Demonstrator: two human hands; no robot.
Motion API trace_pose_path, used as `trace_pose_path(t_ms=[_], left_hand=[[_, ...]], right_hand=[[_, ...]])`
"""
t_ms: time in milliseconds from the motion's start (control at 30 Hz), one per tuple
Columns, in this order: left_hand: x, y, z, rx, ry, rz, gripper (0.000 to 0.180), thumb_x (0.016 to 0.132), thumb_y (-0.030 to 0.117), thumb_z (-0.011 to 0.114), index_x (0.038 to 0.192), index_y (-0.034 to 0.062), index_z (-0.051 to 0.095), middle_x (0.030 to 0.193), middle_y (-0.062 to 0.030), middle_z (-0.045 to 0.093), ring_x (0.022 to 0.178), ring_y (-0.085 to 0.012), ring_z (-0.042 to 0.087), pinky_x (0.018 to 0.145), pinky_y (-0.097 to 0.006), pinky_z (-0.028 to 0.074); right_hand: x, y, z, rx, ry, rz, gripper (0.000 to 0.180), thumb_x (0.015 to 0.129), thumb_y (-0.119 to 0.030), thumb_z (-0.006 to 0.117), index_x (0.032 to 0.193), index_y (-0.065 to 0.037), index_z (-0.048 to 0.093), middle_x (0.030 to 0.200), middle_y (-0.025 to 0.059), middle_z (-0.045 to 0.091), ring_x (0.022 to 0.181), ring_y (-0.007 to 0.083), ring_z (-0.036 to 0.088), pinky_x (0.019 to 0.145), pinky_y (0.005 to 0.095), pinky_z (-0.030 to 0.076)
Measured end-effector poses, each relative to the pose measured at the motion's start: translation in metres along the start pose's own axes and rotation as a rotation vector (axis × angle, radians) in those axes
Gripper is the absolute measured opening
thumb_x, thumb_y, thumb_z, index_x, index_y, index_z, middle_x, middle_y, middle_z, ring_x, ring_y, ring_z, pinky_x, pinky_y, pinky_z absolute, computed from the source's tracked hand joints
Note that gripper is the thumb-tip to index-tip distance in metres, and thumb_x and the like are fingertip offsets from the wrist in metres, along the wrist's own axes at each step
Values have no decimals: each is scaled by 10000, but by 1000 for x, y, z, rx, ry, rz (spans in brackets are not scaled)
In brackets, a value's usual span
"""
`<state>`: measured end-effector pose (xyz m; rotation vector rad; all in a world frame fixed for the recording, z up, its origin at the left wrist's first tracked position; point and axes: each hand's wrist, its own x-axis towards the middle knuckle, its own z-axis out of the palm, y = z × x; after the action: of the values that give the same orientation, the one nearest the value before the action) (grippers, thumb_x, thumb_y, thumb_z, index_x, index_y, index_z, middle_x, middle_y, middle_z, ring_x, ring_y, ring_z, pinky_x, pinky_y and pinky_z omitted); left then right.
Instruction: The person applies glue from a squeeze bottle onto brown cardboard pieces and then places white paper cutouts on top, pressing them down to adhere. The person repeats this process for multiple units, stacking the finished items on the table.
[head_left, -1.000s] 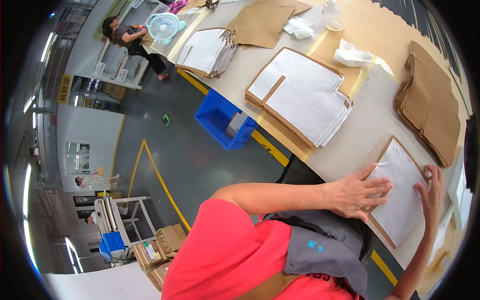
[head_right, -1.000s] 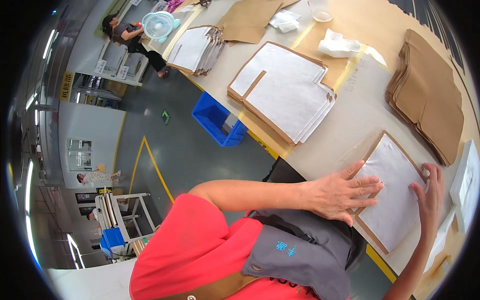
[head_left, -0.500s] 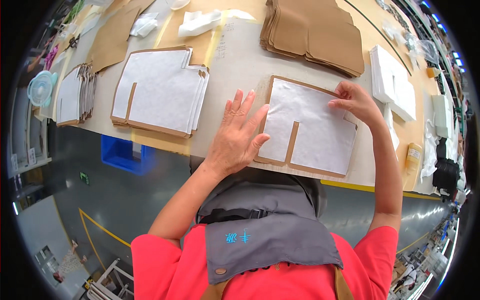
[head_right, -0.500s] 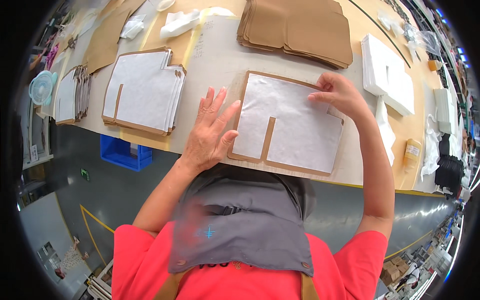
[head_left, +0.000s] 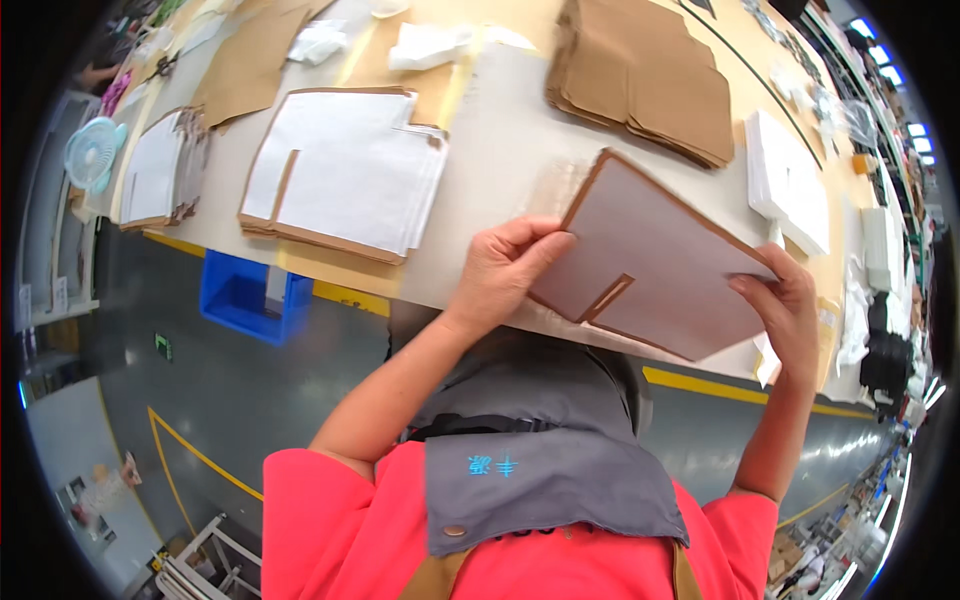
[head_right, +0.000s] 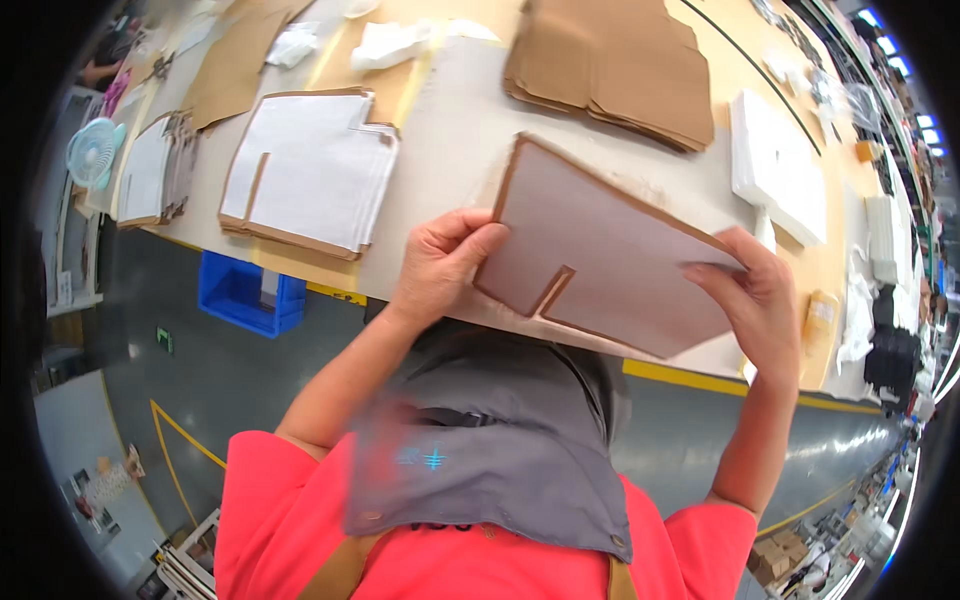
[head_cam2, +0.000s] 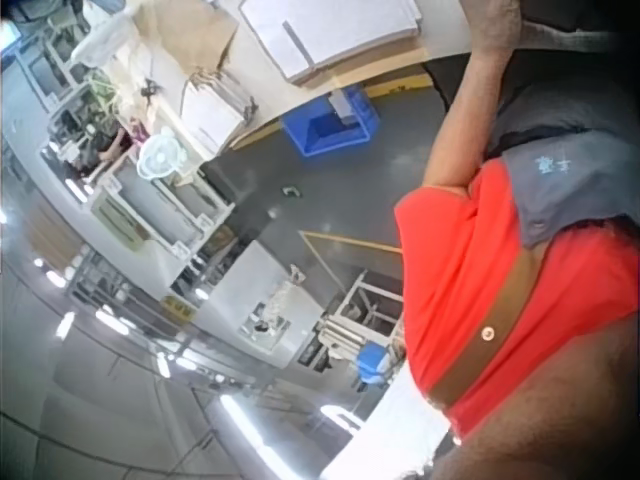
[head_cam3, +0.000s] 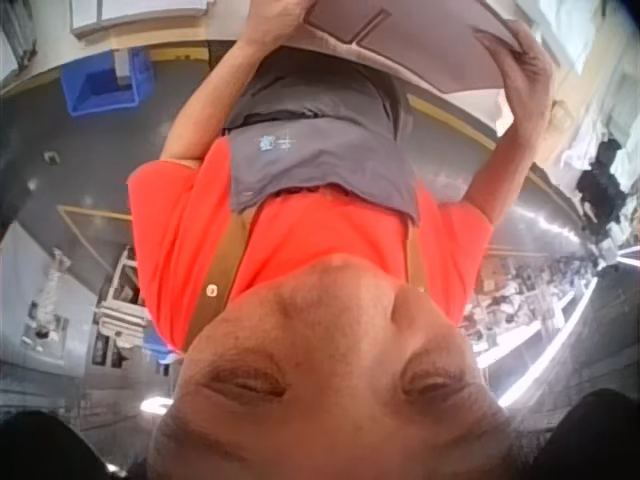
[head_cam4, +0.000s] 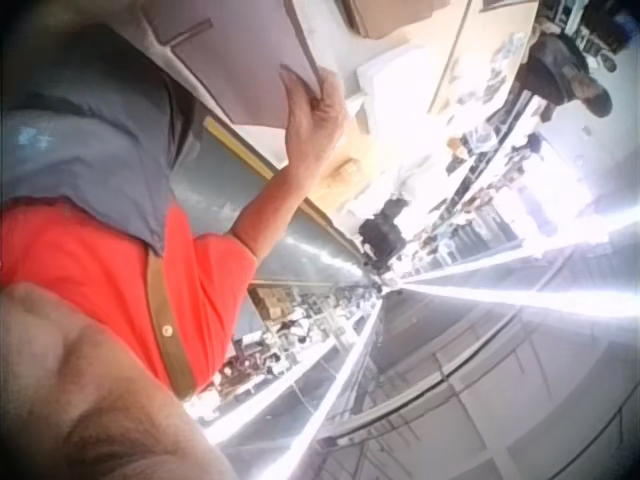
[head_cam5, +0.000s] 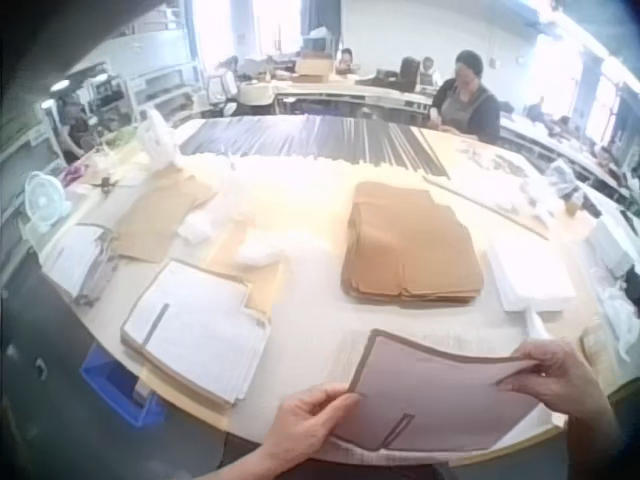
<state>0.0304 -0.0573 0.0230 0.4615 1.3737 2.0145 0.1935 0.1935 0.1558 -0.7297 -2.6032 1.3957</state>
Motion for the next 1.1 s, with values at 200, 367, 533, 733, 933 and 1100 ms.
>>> trace_pose_path(t_ms=[200,367,533,733,933,1100], left_hand=[[-31,77,-20,83,145,25,130,938,85,704,1050,21,717,811,81,613,681,7,486,585,-159,384],[-44,151,-113,379,398,50,122,951,131,683,999,24,720,807,69,637,709,6,523,609,-169,419],[-11,203,-209,508,475,16,220,933,197,714,1035,3,735,869,-14,714,808,-40,619,710,-213,505],[23,151,-274,1485,660,289,432,835,256,796,1199,45,698,1050,-112,705,932,-218,681,811,-335,535],[17,139,-226,1407,649,312,366,860,192,771,1200,76,701,1105,-78,665,1016,-221,647,862,-338,507],[33,138,-193,1389,520,365,299,876,159,753,1166,94,719,1101,-59,669,977,-203,641,823,-321,511]], right_hand=[[13,-49,8,78,-46,34,157,860,-14,670,1015,-2,649,816,-39,616,682,10,511,567,174,391],[81,-112,105,113,-290,-94,220,869,-173,691,1002,-1,652,797,-26,609,678,39,535,559,205,411],[178,-138,202,225,-466,-200,282,866,-232,691,1020,4,683,854,11,650,753,90,570,638,263,455],[217,-91,225,-78,-87,-458,334,907,-298,713,1076,-16,652,967,124,702,864,212,673,754,334,531],[199,0,136,-418,250,-422,196,876,-179,723,1024,-70,657,968,70,671,885,228,664,766,350,535],[193,20,121,-650,243,-621,226,848,-173,740,1027,-88,633,967,33,629,950,234,607,815,365,518]])
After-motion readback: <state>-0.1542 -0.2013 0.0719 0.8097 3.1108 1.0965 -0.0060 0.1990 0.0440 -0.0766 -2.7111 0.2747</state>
